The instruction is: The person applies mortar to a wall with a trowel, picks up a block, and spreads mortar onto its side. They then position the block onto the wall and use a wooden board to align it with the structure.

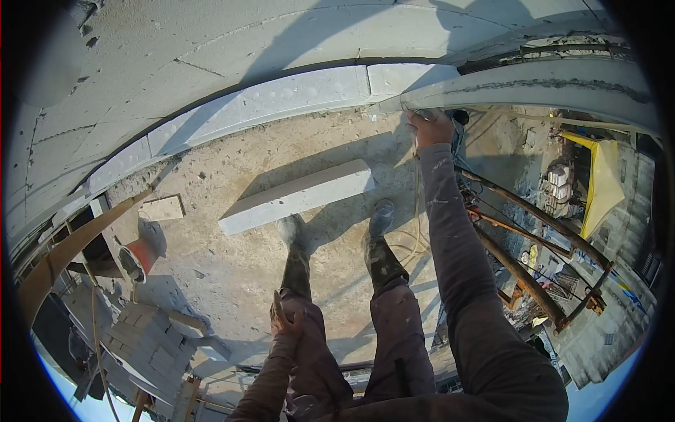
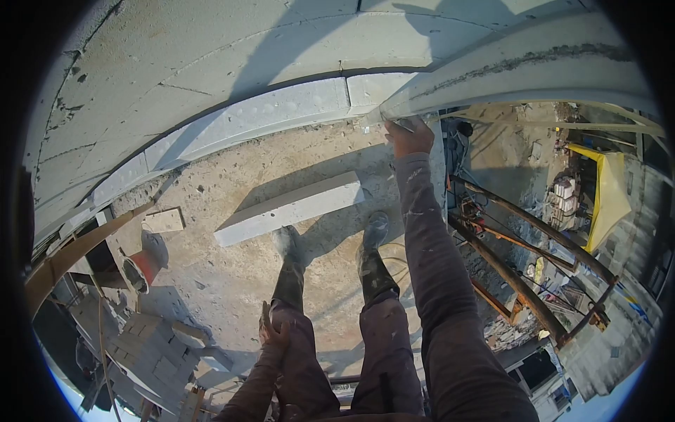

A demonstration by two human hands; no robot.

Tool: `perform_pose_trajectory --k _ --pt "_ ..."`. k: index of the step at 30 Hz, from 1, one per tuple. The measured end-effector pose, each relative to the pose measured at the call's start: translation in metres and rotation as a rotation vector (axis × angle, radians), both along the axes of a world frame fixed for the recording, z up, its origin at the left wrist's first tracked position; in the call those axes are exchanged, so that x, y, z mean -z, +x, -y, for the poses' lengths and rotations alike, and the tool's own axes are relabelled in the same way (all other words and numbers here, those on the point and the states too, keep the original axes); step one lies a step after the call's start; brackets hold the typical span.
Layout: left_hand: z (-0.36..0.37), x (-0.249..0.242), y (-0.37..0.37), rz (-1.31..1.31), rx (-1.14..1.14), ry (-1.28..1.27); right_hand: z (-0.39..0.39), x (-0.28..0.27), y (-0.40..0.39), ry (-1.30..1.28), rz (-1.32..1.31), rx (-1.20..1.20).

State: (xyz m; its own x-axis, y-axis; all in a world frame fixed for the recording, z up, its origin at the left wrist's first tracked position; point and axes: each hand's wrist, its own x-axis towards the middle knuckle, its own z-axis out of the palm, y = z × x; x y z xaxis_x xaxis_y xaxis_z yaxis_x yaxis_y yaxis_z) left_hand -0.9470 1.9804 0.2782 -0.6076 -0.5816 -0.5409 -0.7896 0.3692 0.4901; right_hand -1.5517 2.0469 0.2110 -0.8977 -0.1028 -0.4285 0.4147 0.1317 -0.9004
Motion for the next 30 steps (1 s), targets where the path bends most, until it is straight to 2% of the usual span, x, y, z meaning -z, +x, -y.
perform_pose_trajectory --k 1,2,4,5,8,9,10,11,14,15,17,19,20,21,22,23,24,25,26,27,28,29,30 --pt "0.003 0.002 -0.001 -0.013 -0.023 0.009 -0.004 -0.001 -0.005 -0.127 0.134 0.042" --pt "0.003 0.005 -0.002 -0.025 -0.046 0.018 -0.007 -0.003 -0.010 -0.126 0.132 0.039" --pt "0.006 0.015 -0.031 -0.040 -0.104 0.005 -0.009 -0.005 -0.016 -0.246 0.497 0.301" --pt "0.007 0.022 -0.058 -0.091 -0.155 0.032 -0.008 -0.007 -0.017 -0.242 0.498 0.295" --pt "0.019 0.036 -0.192 -0.208 -0.245 0.249 -0.005 -0.012 -0.018 -0.192 0.493 0.231" --pt "0.024 0.049 -0.236 -0.223 -0.157 0.286 -0.006 -0.011 -0.019 -0.249 0.491 0.261" --pt "0.023 0.066 -0.280 -0.362 -0.207 0.414 -0.007 -0.007 -0.020 -0.305 0.491 0.290" --pt "0.020 0.074 -0.330 -0.570 -0.372 0.621 -0.014 0.003 -0.029 -0.294 0.492 0.276" --pt "0.044 0.047 -0.457 -0.622 -0.325 0.665 -0.040 0.020 -0.073 -0.162 0.466 0.135" --pt "0.051 0.046 -0.485 -0.641 -0.317 0.695 -0.041 0.012 -0.086 -0.098 0.217 -0.073" --pt "0.058 0.034 -0.530 -0.713 -0.318 0.481 -0.037 -0.017 -0.111 0.026 -0.286 -0.476" --pt "0.064 0.039 -0.564 -0.758 -0.263 0.433 -0.028 -0.043 -0.131 0.147 -0.788 -0.869" --pt "0.064 0.040 -0.573 -0.801 -0.199 0.383 -0.020 -0.051 -0.140 0.152 -0.784 -0.871" --pt "0.066 0.040 -0.577 -0.802 -0.198 0.385 -0.004 -0.058 -0.149 0.194 -0.643 -0.928" --pt "0.070 0.040 -0.579 -0.710 -0.101 0.402 0.008 -0.066 -0.155 0.235 -0.499 -0.980" --pt "0.074 0.039 -0.582 -0.619 -0.004 0.416 0.020 -0.078 -0.156 0.236 -0.504 -0.978" --pt "0.069 0.033 -0.578 -0.696 -0.140 0.479 0.031 -0.088 -0.156 0.216 -0.463 -1.079" --pt "0.066 0.028 -0.573 -0.698 -0.137 0.479 0.043 -0.095 -0.152 0.196 -0.421 -1.179" --pt "0.063 0.028 -0.568 -0.638 -0.243 0.449 0.048 -0.094 -0.144 0.198 -0.420 -1.176" --pt "0.056 0.031 -0.561 -0.574 -0.349 0.417 0.049 -0.090 -0.133 0.049 -0.263 -0.967" --pt "0.047 0.034 -0.551 -0.623 -0.445 0.412 0.046 -0.090 -0.122 -0.094 -0.109 -0.753" --pt "0.035 0.042 -0.538 -0.672 -0.541 0.404 0.033 -0.084 -0.113 -0.094 -0.108 -0.754" --pt "0.022 0.044 -0.528 -0.669 -0.800 0.548 0.014 -0.069 -0.105 -0.155 -0.131 -0.463"
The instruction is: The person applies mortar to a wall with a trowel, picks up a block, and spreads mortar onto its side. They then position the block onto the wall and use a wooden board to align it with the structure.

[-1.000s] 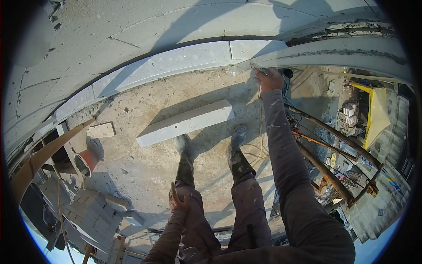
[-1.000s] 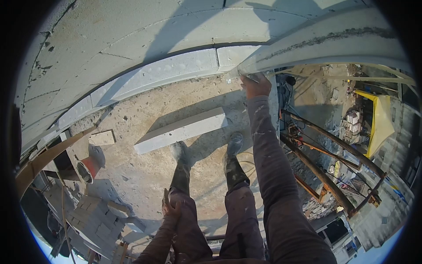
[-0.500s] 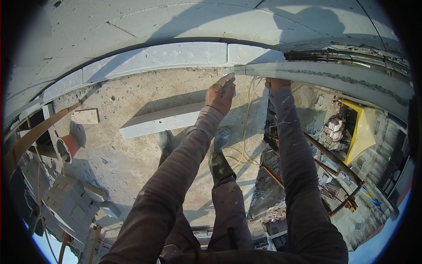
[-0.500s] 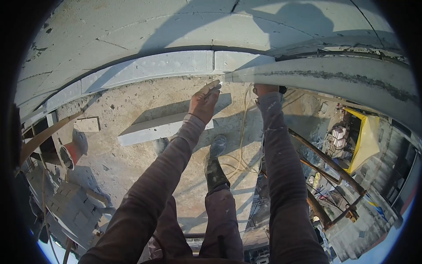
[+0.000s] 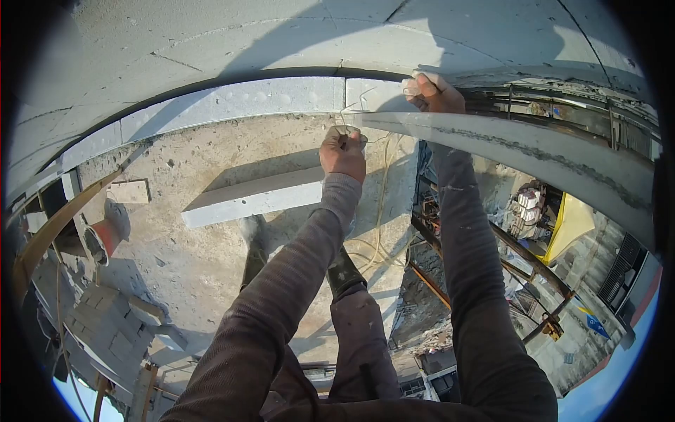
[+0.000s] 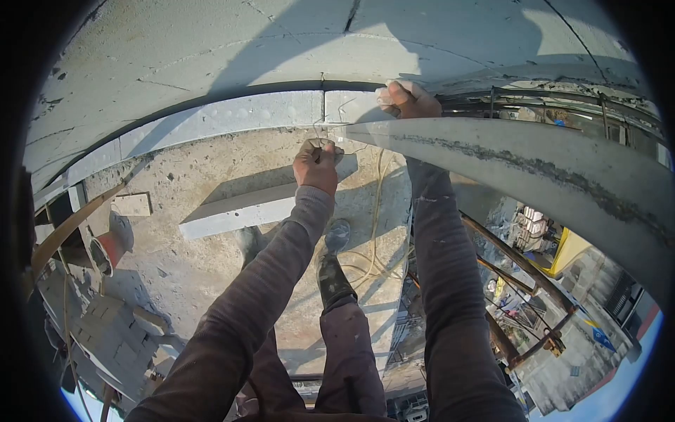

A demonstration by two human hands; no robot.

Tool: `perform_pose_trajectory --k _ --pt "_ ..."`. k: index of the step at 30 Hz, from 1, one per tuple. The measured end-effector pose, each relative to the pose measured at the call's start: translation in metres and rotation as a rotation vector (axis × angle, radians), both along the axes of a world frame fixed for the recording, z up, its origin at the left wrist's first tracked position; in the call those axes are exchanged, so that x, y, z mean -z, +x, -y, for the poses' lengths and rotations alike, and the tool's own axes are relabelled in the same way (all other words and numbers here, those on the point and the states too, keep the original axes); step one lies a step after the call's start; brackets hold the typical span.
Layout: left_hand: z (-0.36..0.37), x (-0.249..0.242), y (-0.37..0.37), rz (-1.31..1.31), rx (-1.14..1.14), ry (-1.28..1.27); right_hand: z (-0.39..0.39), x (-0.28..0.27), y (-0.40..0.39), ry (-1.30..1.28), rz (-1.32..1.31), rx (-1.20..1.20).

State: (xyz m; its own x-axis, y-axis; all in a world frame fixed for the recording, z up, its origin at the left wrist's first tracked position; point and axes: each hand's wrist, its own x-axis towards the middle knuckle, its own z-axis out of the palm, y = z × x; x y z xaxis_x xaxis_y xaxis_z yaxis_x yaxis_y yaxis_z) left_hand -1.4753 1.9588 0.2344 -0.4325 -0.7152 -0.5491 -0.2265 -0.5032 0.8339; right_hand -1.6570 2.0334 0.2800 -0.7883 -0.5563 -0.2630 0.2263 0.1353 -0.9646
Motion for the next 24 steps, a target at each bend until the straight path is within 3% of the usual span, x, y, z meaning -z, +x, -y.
perform_pose_trajectory --k 1,3,5,8,10,11,13,14,15,16,17,18,19,21,24 --pt "-0.018 0.000 0.009 -0.010 -0.194 0.218 -0.024 0.023 0.007 -0.077 0.019 0.286" --pt "-0.059 -0.001 0.024 -0.258 -0.404 0.527 -0.109 0.139 0.018 0.857 -0.879 -0.082" --pt "-0.093 -0.004 0.032 -0.321 -0.214 0.499 -0.068 0.046 0.096 0.259 0.371 0.446" --pt "-0.105 -0.013 0.018 -0.283 -0.075 0.455 -0.071 0.032 0.110 0.174 0.243 0.307" --pt "-0.091 -0.032 0.005 -0.272 0.278 0.527 -0.079 0.037 0.081 0.185 0.326 0.343" --pt "-0.092 -0.040 0.002 -0.268 0.274 0.517 -0.085 0.039 0.061 0.202 0.400 0.387" --pt "-0.098 -0.056 0.001 -0.439 0.289 0.216 -0.087 0.034 0.029 0.146 0.308 0.487" --pt "-0.097 -0.064 0.005 -0.424 0.280 0.193 -0.116 0.066 0.001 0.152 0.013 0.399" --pt "-0.093 -0.071 0.014 -0.407 0.302 0.215 -0.121 0.059 -0.029 0.235 -0.533 0.044" --pt "-0.087 -0.076 0.025 -0.382 0.320 0.229 -0.127 0.045 -0.054 0.014 -0.157 0.093" --pt "-0.081 -0.081 0.034 -0.391 0.326 0.222 -0.099 -0.002 -0.048 -0.011 -0.306 0.084" --pt "-0.075 -0.089 0.043 -0.378 0.336 0.224 -0.090 -0.037 -0.043 -0.063 -0.285 0.127" --pt "-0.069 -0.096 0.048 -0.391 0.343 0.197 -0.087 -0.050 -0.049 -0.010 -0.290 0.196" --pt "-0.056 -0.110 0.048 -0.381 0.346 0.131 -0.142 -0.039 -0.103 0.111 -0.224 0.009" --pt "-0.033 -0.142 0.034 -0.332 0.364 -0.027 -0.114 -0.083 -0.073 0.063 -0.306 0.116"
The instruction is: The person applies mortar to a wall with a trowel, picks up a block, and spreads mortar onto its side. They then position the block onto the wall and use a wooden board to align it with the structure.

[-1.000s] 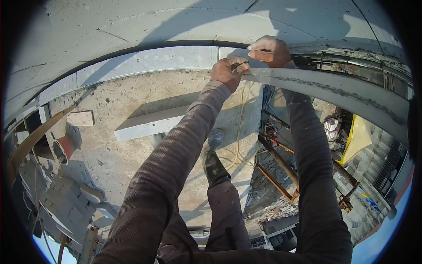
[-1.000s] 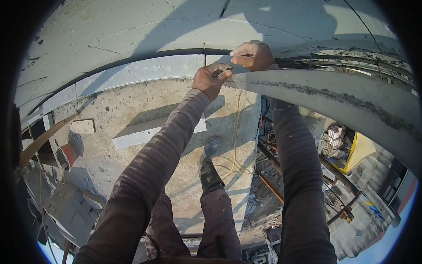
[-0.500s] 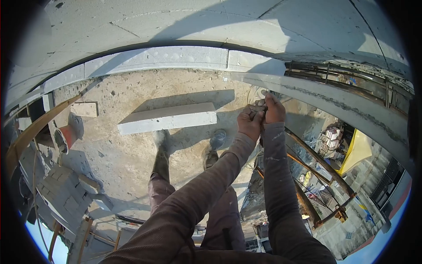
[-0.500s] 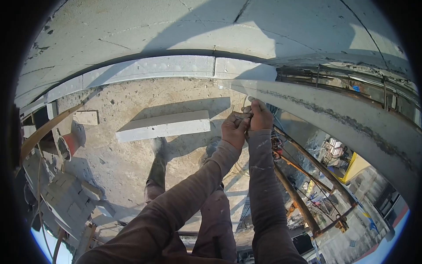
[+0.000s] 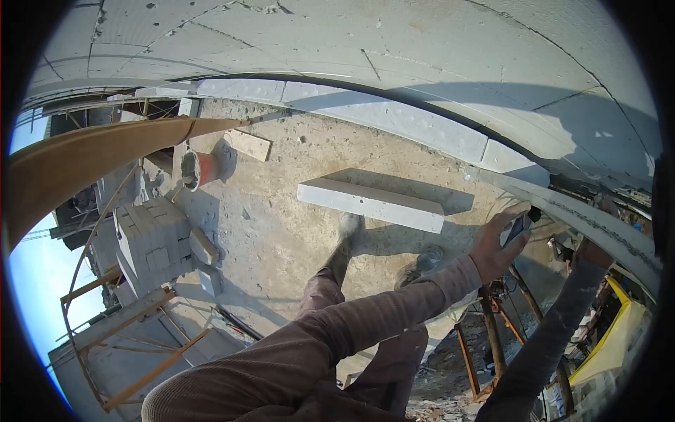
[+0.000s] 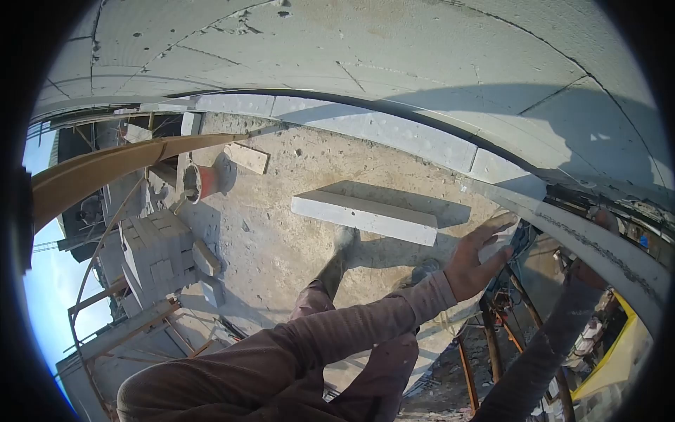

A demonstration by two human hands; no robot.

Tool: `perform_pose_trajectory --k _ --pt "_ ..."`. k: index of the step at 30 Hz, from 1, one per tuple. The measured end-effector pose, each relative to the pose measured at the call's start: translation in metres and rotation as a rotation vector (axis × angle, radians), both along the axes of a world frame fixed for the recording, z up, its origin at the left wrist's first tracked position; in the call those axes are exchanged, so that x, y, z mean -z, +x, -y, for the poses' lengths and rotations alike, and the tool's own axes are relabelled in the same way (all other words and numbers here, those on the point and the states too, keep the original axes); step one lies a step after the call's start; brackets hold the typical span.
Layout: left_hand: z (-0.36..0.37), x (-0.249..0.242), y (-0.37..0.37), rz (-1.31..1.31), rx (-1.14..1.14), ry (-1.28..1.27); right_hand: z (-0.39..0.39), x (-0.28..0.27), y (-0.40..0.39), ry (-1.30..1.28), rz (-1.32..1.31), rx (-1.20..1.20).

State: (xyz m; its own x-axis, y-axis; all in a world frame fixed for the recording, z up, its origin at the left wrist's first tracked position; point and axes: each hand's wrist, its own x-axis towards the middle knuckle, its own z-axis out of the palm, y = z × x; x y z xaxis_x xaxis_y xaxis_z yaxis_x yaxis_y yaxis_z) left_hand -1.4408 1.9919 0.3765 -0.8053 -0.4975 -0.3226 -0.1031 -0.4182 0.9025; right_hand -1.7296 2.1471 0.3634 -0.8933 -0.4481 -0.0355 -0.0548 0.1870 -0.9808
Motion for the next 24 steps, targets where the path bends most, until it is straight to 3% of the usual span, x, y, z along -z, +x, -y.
perform_pose_trajectory --k 2,4,5,6,7,8,10,13,17,19,21,24 --pt "0.019 -0.025 -0.023 -0.064 -0.044 -0.255 0.018 -0.031 0.052 0.354 -0.467 -0.097" --pt "0.034 -0.043 -0.037 -0.086 -0.130 -0.245 0.065 -0.084 0.089 0.846 -0.932 -0.155" --pt "0.039 -0.049 -0.043 -0.075 -0.152 -0.308 0.019 -0.105 0.078 1.124 -1.142 -0.200" --pt "0.047 -0.056 -0.049 -0.083 -0.142 -0.276 0.023 -0.102 0.082 0.571 -0.436 -0.009" --pt "0.049 -0.055 -0.061 -0.205 -0.163 -0.016 0.034 -0.088 0.086 -0.054 0.226 0.175" --pt "0.056 -0.065 -0.067 -0.189 -0.149 0.165 0.048 -0.083 0.100 0.286 -0.136 0.202" --pt "0.068 -0.050 -0.079 -0.224 -0.112 0.349 0.058 -0.079 0.124 0.072 0.123 0.304" --pt "0.077 -0.051 -0.079 -0.227 -0.016 0.566 0.060 -0.081 0.153 -0.068 0.191 0.427" --pt "0.065 -0.053 -0.071 -0.210 -0.092 0.510 0.067 -0.076 0.187 -0.210 0.269 0.491" --pt "0.064 -0.043 -0.068 -0.221 -0.080 0.531 0.080 -0.074 0.208 -0.278 0.458 0.489" --pt "0.062 -0.042 -0.054 -0.046 -0.120 0.425 0.100 -0.082 0.230 -0.353 0.571 0.528" --pt "0.069 -0.045 -0.014 -0.059 -0.029 0.276 0.120 -0.094 0.237 -0.462 0.719 0.578"
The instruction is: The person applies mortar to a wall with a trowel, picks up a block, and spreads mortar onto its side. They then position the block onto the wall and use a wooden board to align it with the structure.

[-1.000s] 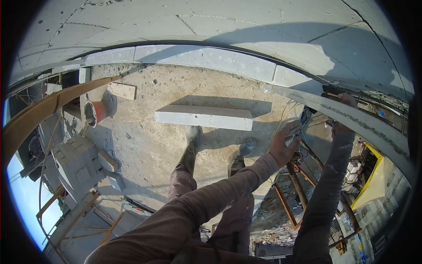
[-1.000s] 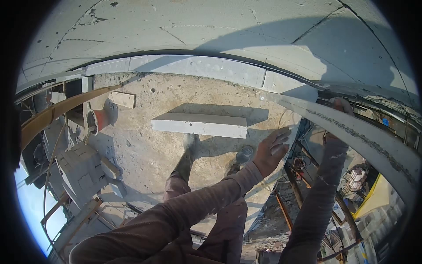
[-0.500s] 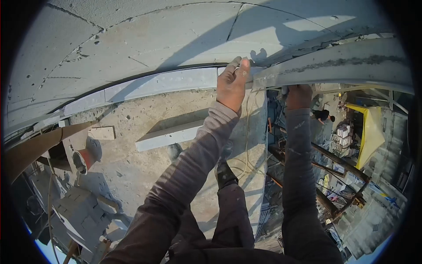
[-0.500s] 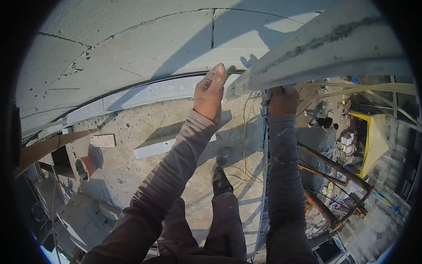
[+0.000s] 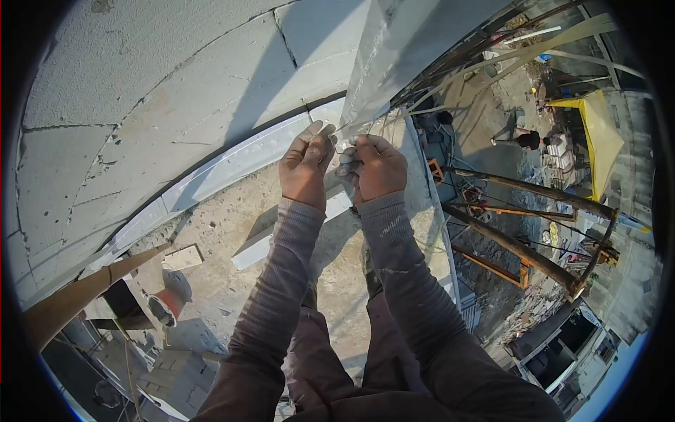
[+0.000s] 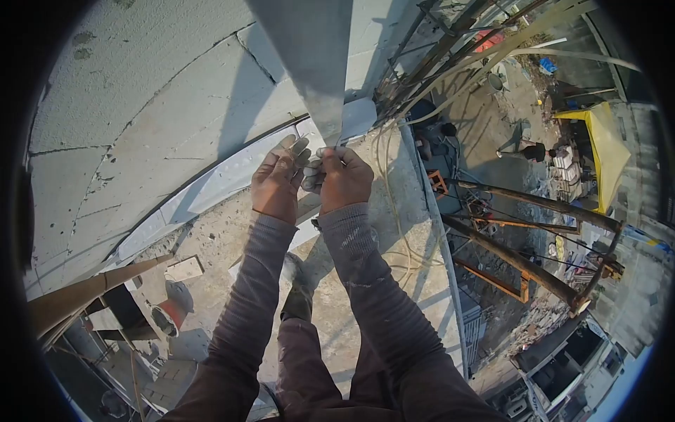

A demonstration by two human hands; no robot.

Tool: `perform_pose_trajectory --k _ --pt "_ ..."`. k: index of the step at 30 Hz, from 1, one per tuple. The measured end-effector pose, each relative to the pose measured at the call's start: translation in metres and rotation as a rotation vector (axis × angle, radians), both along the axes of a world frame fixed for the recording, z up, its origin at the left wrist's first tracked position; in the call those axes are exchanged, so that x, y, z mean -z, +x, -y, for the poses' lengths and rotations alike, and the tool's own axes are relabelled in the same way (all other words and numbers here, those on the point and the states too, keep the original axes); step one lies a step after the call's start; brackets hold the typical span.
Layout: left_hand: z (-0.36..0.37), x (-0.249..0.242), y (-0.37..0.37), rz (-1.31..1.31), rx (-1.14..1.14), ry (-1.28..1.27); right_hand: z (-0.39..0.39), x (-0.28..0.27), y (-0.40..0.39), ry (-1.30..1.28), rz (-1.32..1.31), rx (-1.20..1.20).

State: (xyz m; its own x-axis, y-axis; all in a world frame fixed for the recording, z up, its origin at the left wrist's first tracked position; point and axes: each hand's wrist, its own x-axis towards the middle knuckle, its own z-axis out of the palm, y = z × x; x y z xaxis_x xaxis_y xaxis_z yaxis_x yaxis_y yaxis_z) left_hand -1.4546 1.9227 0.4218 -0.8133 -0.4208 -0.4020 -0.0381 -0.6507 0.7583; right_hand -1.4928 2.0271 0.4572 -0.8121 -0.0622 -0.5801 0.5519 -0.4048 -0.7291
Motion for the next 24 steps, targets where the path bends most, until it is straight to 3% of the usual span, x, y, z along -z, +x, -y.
perform_pose_trajectory --k 1,3,5,7,9,11,13,16,19,21,23,24 --pt "0.001 -0.005 0.014 -0.003 0.006 -0.004 0.006 -0.002 -0.001 -0.033 0.029 0.022" --pt "0.002 -0.033 0.033 -0.036 0.066 -0.289 0.020 -0.007 -0.003 -0.011 -0.021 0.054" --pt "0.006 -0.055 0.029 -0.053 0.068 -0.397 0.037 -0.013 -0.006 0.205 -0.139 0.106" --pt "0.019 -0.062 0.011 -0.053 0.152 -0.611 0.050 -0.013 -0.010 0.256 -0.215 0.161" --pt "0.028 -0.072 -0.013 -0.050 0.133 -0.657 0.055 -0.018 -0.017 0.329 -0.094 0.177" --pt "0.043 -0.080 -0.033 0.054 0.282 -0.683 0.054 -0.008 -0.015 0.370 -0.156 0.157" --pt "0.050 -0.075 -0.051 0.038 0.282 -0.655 0.045 -0.004 -0.014 0.419 -0.208 0.139" --pt "0.064 -0.061 -0.081 0.040 0.365 -0.735 0.021 -0.016 -0.018 0.246 -0.229 -0.081" --pt "0.073 -0.048 -0.122 -0.038 0.461 -0.851 -0.012 0.005 -0.029 0.399 -0.310 -0.117" --pt "0.076 -0.032 -0.149 -0.388 0.593 -1.378 -0.032 0.022 -0.046 0.432 -0.334 -0.093" --pt "0.071 -0.008 -0.178 -0.408 0.661 -1.466 -0.043 0.027 -0.062 0.453 -0.490 0.137" --pt "0.068 -0.005 -0.181 -0.438 0.725 -1.559 -0.046 0.025 -0.072 0.442 -0.477 0.134"
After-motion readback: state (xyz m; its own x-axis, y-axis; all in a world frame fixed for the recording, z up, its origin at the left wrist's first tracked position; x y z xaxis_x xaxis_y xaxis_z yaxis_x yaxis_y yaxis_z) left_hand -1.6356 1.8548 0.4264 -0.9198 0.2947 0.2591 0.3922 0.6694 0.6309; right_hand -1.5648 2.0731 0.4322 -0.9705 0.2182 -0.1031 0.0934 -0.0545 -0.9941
